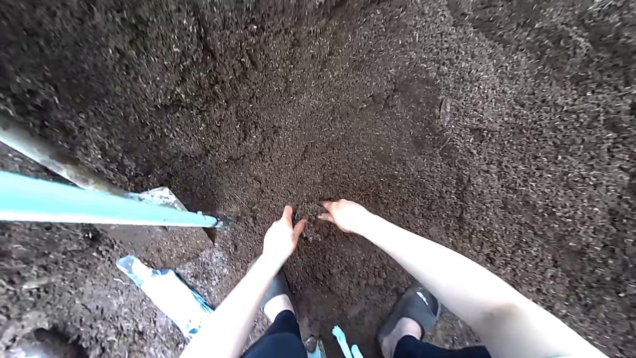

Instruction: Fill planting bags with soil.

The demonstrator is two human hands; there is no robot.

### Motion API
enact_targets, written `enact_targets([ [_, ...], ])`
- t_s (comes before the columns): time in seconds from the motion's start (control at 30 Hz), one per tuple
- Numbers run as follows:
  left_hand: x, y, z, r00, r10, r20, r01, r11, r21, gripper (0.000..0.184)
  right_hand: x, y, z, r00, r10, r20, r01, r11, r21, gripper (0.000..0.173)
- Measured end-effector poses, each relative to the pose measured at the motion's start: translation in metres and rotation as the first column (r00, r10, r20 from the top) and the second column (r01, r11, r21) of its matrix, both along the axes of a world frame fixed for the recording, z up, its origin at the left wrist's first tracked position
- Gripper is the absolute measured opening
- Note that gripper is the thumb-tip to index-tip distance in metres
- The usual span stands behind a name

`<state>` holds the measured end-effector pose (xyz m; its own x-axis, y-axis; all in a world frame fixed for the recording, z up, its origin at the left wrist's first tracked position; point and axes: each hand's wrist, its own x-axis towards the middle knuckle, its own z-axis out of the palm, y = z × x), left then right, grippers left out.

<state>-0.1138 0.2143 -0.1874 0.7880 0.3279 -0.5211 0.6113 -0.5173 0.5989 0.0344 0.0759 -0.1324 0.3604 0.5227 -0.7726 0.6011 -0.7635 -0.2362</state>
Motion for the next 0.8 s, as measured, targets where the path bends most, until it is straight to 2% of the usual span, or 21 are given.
enact_targets([
  [0.03, -0.007, 0.001, -0.006, 0.993, -0.034, 0.115, 0.028, 0.998, 0.057, 0.066, 0.011, -0.001, 0.014, 0.999, 0.03, -0.027, -0.029, 1.0, 0.011, 0.058],
  [0.07, -0.014, 0.002, -0.014, 0.974, -0.065, 0.218, 0.05, 0.996, 0.073, 0.081, 0.024, -0.002, 0.029, 0.998, -0.002, -0.069, 0.005, 0.999, 0.051, 0.057],
  [0.13, -0.019, -0.002, -0.02, 0.947, -0.174, 0.27, 0.154, 0.984, 0.092, 0.119, 0.055, -0.01, 0.047, 0.964, -0.204, -0.17, 0.243, 0.937, 0.252, 0.052],
  [0.17, -0.017, -0.007, -0.022, 0.929, -0.236, 0.284, 0.208, 0.97, 0.125, 0.129, 0.074, -0.012, 0.048, 0.909, -0.338, -0.245, 0.41, 0.834, 0.369, 0.053],
  [0.2, -0.013, -0.011, -0.026, 0.898, -0.281, 0.338, 0.237, 0.957, 0.165, 0.129, 0.093, -0.008, 0.045, 0.829, -0.463, -0.314, 0.559, 0.69, 0.459, 0.06],
  [0.23, -0.006, -0.014, -0.029, 0.859, -0.305, 0.412, 0.245, 0.95, 0.192, 0.12, 0.115, -0.001, 0.037, 0.751, -0.559, -0.351, 0.654, 0.559, 0.509, 0.067],
  [0.27, 0.001, -0.016, -0.031, 0.811, -0.308, 0.497, 0.239, 0.95, 0.199, 0.103, 0.136, 0.008, 0.022, 0.721, -0.619, -0.312, 0.664, 0.489, 0.565, 0.069],
  [0.3, 0.007, -0.018, -0.032, 0.756, -0.303, 0.581, 0.232, 0.953, 0.195, 0.079, 0.155, 0.015, -0.002, 0.752, -0.624, -0.214, 0.596, 0.503, 0.626, 0.067],
  [0.33, 0.013, -0.019, -0.031, 0.697, -0.296, 0.653, 0.222, 0.955, 0.196, 0.054, 0.169, 0.021, -0.031, 0.806, -0.587, -0.076, 0.481, 0.574, 0.662, 0.064],
  [0.37, 0.016, -0.019, -0.03, 0.64, -0.288, 0.712, 0.204, 0.957, 0.204, 0.034, 0.176, 0.024, -0.06, 0.848, -0.527, 0.055, 0.368, 0.661, 0.654, 0.061],
  [0.4, 0.017, -0.018, -0.027, 0.601, -0.273, 0.751, 0.176, 0.962, 0.209, 0.023, 0.172, 0.026, -0.087, 0.87, -0.473, 0.138, 0.297, 0.727, 0.619, 0.062],
  [0.43, 0.014, -0.016, -0.024, 0.584, -0.262, 0.768, 0.14, 0.965, 0.223, 0.019, 0.158, 0.024, -0.111, 0.883, -0.438, 0.167, 0.269, 0.765, 0.585, 0.068],
  [0.5, 0.002, -0.008, -0.018, 0.618, -0.305, 0.725, 0.095, 0.944, 0.316, 0.023, 0.119, 0.017, -0.146, 0.912, -0.368, 0.182, 0.241, 0.838, 0.49, 0.079],
  [0.57, -0.015, -0.004, -0.011, 0.693, -0.443, 0.569, 0.226, 0.883, 0.412, 0.035, 0.088, 0.008, -0.16, 0.932, -0.336, 0.138, 0.24, 0.854, 0.461, 0.068],
  [0.6, -0.023, -0.005, -0.011, 0.691, -0.513, 0.509, 0.299, 0.844, 0.445, 0.034, 0.082, 0.003, -0.16, 0.936, -0.348, 0.063, 0.275, 0.829, 0.487, 0.058],
  [0.63, -0.03, -0.007, -0.012, 0.671, -0.549, 0.498, 0.325, 0.822, 0.468, 0.028, 0.08, -0.003, -0.157, 0.918, -0.394, -0.053, 0.364, 0.778, 0.512, 0.046],
  [0.67, -0.036, -0.009, -0.014, 0.66, -0.531, 0.531, 0.296, 0.834, 0.466, 0.024, 0.078, -0.011, -0.153, 0.857, -0.472, -0.206, 0.504, 0.685, 0.526, 0.036],
  [0.73, -0.042, -0.009, -0.01, 0.695, -0.333, 0.637, 0.126, 0.929, 0.349, 0.027, 0.071, -0.025, -0.134, 0.61, -0.585, -0.535, 0.792, 0.42, 0.443, 0.033],
  [0.77, -0.043, -0.007, -0.005, 0.74, -0.192, 0.645, 0.017, 0.964, 0.267, 0.032, 0.065, -0.028, -0.117, 0.48, -0.577, -0.661, 0.877, 0.299, 0.376, 0.034],
  [0.8, -0.042, -0.004, 0.001, 0.799, -0.059, 0.598, -0.073, 0.978, 0.194, 0.037, 0.056, -0.029, -0.098, 0.391, -0.536, -0.748, 0.92, 0.223, 0.322, 0.035],
])
